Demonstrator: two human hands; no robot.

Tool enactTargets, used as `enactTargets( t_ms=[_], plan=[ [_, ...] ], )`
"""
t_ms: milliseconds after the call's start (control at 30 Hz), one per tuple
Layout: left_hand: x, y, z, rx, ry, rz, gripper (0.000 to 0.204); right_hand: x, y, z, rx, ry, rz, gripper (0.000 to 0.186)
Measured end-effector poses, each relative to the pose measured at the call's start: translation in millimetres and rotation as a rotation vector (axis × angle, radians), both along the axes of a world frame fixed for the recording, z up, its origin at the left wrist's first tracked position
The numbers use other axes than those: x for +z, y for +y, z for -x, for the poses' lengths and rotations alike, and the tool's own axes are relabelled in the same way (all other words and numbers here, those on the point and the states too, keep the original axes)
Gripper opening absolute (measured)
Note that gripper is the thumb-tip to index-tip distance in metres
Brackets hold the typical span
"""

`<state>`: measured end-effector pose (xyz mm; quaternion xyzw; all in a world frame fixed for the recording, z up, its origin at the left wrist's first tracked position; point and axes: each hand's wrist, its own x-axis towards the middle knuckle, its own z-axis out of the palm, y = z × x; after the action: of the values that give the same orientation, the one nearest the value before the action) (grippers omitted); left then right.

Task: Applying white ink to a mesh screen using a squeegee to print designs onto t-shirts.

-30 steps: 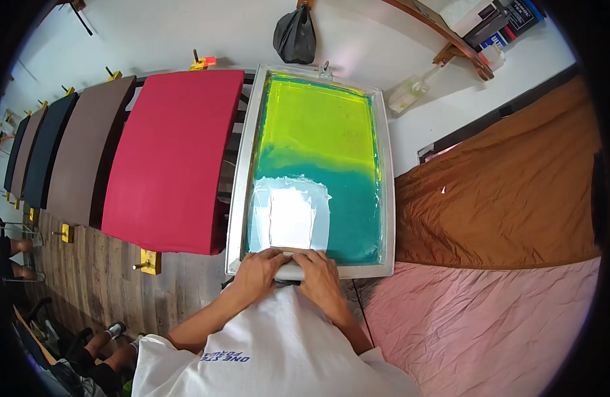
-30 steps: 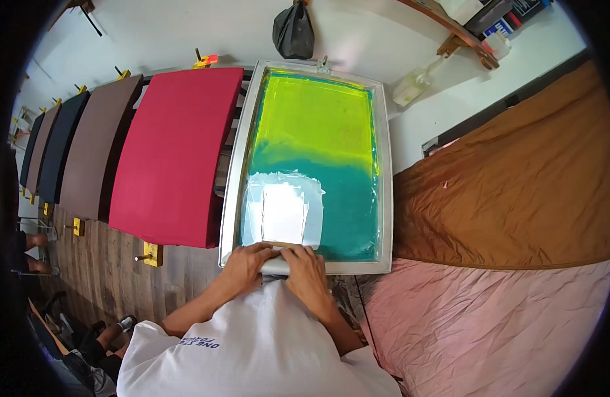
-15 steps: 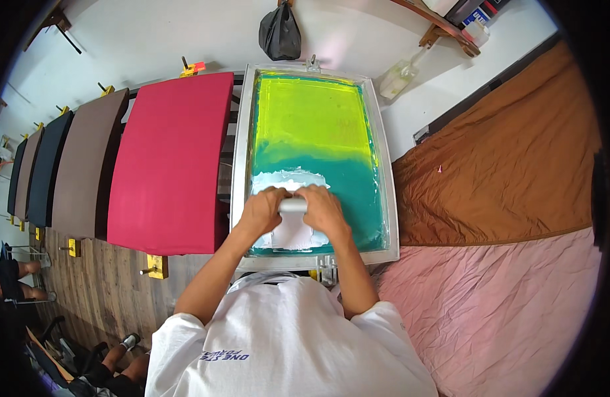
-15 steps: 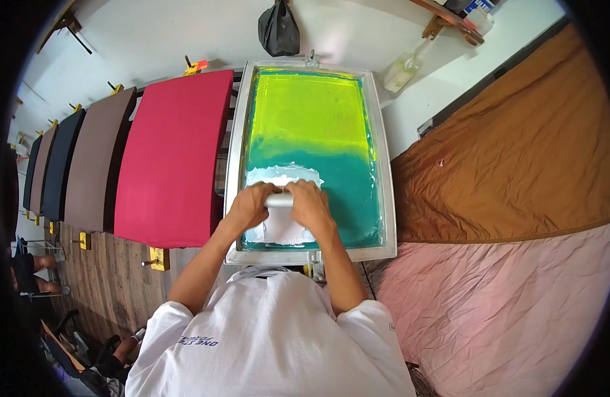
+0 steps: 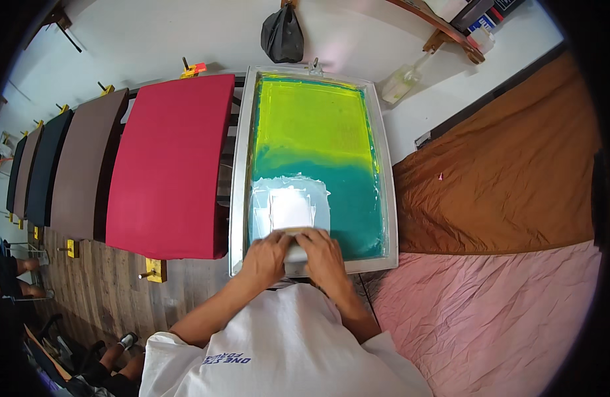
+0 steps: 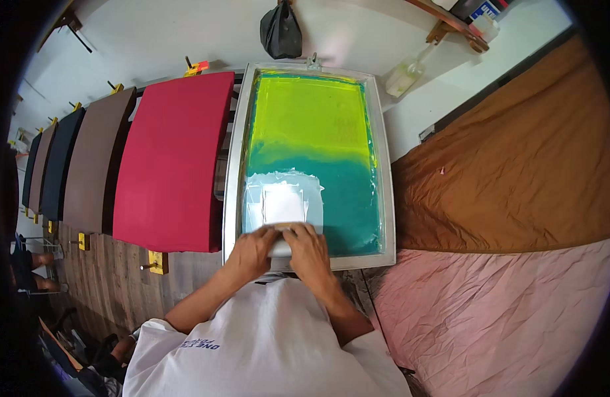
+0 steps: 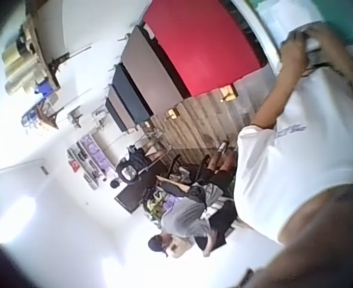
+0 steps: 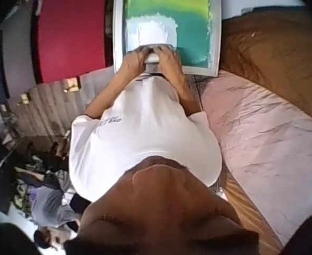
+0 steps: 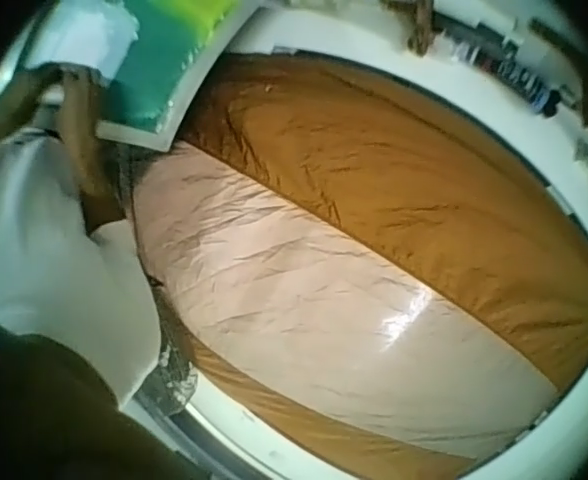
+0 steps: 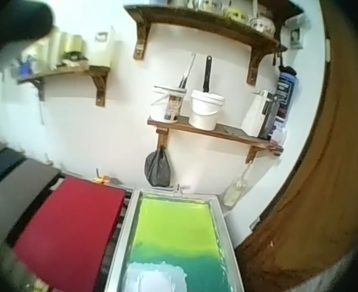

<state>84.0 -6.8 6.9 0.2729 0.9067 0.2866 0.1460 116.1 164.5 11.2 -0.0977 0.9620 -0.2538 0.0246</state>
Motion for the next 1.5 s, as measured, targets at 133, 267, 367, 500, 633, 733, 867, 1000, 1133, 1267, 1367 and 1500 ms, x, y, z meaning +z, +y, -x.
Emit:
enactTargets(
  t_ms=[133, 267, 367, 500, 633, 733, 867, 1000, 1133, 1267, 1367, 1500],
  plan=[
    [-13.0, 5.6, 38.8, 0.078, 0.191, -0.051, 0.057, -9.2, 0.7, 42.3, -0.029, 0.067, -0.014, 0.044],
    [-37.5, 10.4, 58.8, 0.11, 0.274, -0.152, 0.05, -23.2, -1.3, 58.9, -0.069, 0.133, -0.024, 0.044],
    [-45.9, 9.3, 49.9, 0.076, 0.223, -0.134, 0.049, -41.6, -0.4, 47.7, -0.099, 0.109, 0.003, 0.043],
    [-17.6, 12.6, 53.7, 0.062, -0.043, -0.075, 0.059, -20.4, 4.1, 52.2, -0.058, -0.083, 0.018, 0.042],
    [-33.3, 10.6, 50.0, 0.084, 0.217, -0.164, 0.059, -34.8, 0.6, 46.2, -0.095, 0.121, 0.011, 0.041],
    [-16.3, 9.1, 45.8, 0.068, -0.077, -0.171, 0.06, -23.5, 5.1, 43.8, -0.054, -0.006, 0.03, 0.041],
    [-30.1, 9.8, 43.4, 0.076, 0.127, -0.202, 0.06, -29.1, -0.9, 40.7, -0.085, 0.065, 0.041, 0.041],
    [-14.3, 10.9, 38.9, 0.097, -0.093, -0.187, 0.06, -24.7, 5.7, 39.7, -0.048, -0.074, 0.038, 0.039],
    [-31.9, 8.9, 38.0, 0.073, 0.086, -0.209, 0.059, -31.4, -1.1, 34.9, -0.138, 0.143, 0.049, 0.036],
    [-19.3, 10.7, 34.8, 0.082, -0.074, -0.177, 0.058, -22.2, 3.0, 31.1, -0.087, 0.021, 0.061, 0.037],
    [-22.0, 10.0, 33.4, 0.051, 0.139, -0.211, 0.058, -26.7, -1.2, 27.6, -0.105, 0.081, 0.063, 0.03],
    [-10.5, 8.9, 25.7, 0.064, -0.009, -0.172, 0.056, -17.5, 8.6, 27.0, -0.029, -0.016, 0.101, 0.021]
  ],
)
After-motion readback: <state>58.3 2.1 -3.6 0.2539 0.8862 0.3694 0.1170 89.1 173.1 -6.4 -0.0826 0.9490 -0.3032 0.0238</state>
